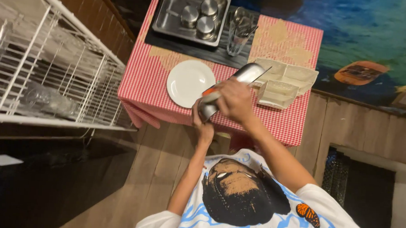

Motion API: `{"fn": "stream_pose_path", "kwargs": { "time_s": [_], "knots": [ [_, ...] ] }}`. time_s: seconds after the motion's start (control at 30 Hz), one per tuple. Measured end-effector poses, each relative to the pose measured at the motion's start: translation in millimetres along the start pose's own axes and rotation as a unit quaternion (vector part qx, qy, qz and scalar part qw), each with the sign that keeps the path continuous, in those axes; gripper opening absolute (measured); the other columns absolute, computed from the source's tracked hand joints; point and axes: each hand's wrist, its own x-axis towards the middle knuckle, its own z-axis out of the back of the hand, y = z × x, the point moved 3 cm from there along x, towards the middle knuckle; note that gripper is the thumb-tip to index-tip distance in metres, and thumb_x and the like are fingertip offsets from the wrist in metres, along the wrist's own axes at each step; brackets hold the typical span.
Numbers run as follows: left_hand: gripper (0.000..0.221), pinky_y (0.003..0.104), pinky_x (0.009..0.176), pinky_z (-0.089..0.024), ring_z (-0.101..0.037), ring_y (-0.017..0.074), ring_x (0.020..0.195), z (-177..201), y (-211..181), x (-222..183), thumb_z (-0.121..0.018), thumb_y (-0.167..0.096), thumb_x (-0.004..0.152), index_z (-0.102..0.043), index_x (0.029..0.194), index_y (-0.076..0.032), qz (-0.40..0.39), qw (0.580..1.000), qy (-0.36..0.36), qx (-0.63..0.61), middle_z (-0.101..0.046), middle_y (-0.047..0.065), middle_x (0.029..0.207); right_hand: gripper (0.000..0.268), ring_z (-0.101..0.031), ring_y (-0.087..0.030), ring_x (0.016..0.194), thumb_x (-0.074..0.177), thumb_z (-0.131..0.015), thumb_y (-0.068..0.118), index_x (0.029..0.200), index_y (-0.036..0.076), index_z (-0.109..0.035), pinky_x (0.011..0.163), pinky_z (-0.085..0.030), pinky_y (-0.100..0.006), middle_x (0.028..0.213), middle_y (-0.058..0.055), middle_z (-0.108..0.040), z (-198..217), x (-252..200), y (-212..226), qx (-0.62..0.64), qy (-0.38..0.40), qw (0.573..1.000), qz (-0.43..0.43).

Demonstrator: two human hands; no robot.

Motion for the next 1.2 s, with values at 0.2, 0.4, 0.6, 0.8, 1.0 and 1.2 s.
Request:
{"fn": "stream_pose_path", "kwargs": {
  "time_s": [0.2, 0.4, 0.6, 0.8, 1.0, 1.2],
  "knots": [
    [0.035, 0.042, 0.108, -0.048, -0.063, 0.0326, 0.125, 2, -18, 3, -0.059, -0.008, 0.102, -0.057, 0.136, 0.001, -0.041, 0.997, 0.0, 0.066, -0.065, 0.017, 0.132, 0.016, -0.069, -0.033, 0.102, 0.087, -0.063, 0.008, 0.098, 0.0, -0.072, 0.105, -0.049, -0.046, 0.103, -0.015, -0.073, 34, 7, -54, -0.085, -0.053, 0.994, -0.042],
    [0.042, 0.041, 0.099, -0.053, -0.067, 0.0304, 0.117, 11, -28, 13, -0.06, -0.029, 0.1, -0.061, 0.131, 0.0, -0.025, 0.999, 0.02, 0.027, -0.07, 0.015, 0.124, 0.018, -0.069, -0.032, 0.098, 0.095, -0.06, 0.009, 0.098, -0.002, -0.074, 0.104, -0.047, -0.047, 0.099, -0.016, -0.073, 36, -15, -74, -0.103, -0.138, 0.977, -0.123],
    [0.043, 0.038, 0.093, -0.057, -0.072, 0.0267, 0.105, 23, -11, 24, -0.053, -0.02, 0.093, -0.065, 0.126, 0.004, -0.006, 0.999, 0.002, -0.033, -0.075, 0.015, 0.11, 0.032, -0.062, -0.01, 0.084, 0.106, -0.049, 0.022, 0.111, -0.002, -0.071, 0.076, -0.049, -0.027, 0.092, -0.003, -0.07, 35, -50, -97, 0.256, -0.238, 0.871, -0.345],
    [0.038, 0.034, 0.099, -0.051, -0.067, 0.0233, 0.106, 38, 18, 23, -0.05, -0.007, 0.089, -0.067, 0.118, 0.01, 0.048, 0.995, -0.034, -0.086, -0.072, 0.014, 0.112, 0.033, -0.054, -0.007, 0.078, 0.109, -0.052, 0.026, 0.093, 0.003, -0.068, 0.071, -0.045, -0.026, 0.088, 0.002, -0.064, 23, -90, -111, 0.381, -0.22, 0.818, -0.372],
    [0.038, 0.034, 0.095, -0.052, -0.067, 0.0229, 0.101, 41, 35, 16, -0.048, -0.008, 0.092, -0.07, 0.117, 0.011, 0.078, 0.993, 0.005, -0.089, -0.074, 0.015, 0.109, 0.039, -0.057, -0.007, 0.077, 0.107, -0.049, 0.031, 0.096, 0.002, -0.072, 0.071, -0.047, -0.025, 0.086, 0.002, -0.067, 41, -105, -98, 0.364, -0.167, 0.814, -0.421],
    [0.041, 0.035, 0.096, -0.054, -0.066, 0.0219, 0.109, 45, 141, 4, -0.046, -0.023, 0.101, -0.062, 0.127, 0.004, 0.25, 0.918, -0.116, -0.286, -0.068, 0.01, 0.124, 0.043, -0.062, -0.009, 0.082, 0.11, -0.043, 0.032, 0.109, -0.001, -0.07, 0.077, -0.051, -0.027, 0.095, -0.002, -0.071, 29, -158, -100, 0.328, -0.182, 0.807, -0.455]
  ]
}}
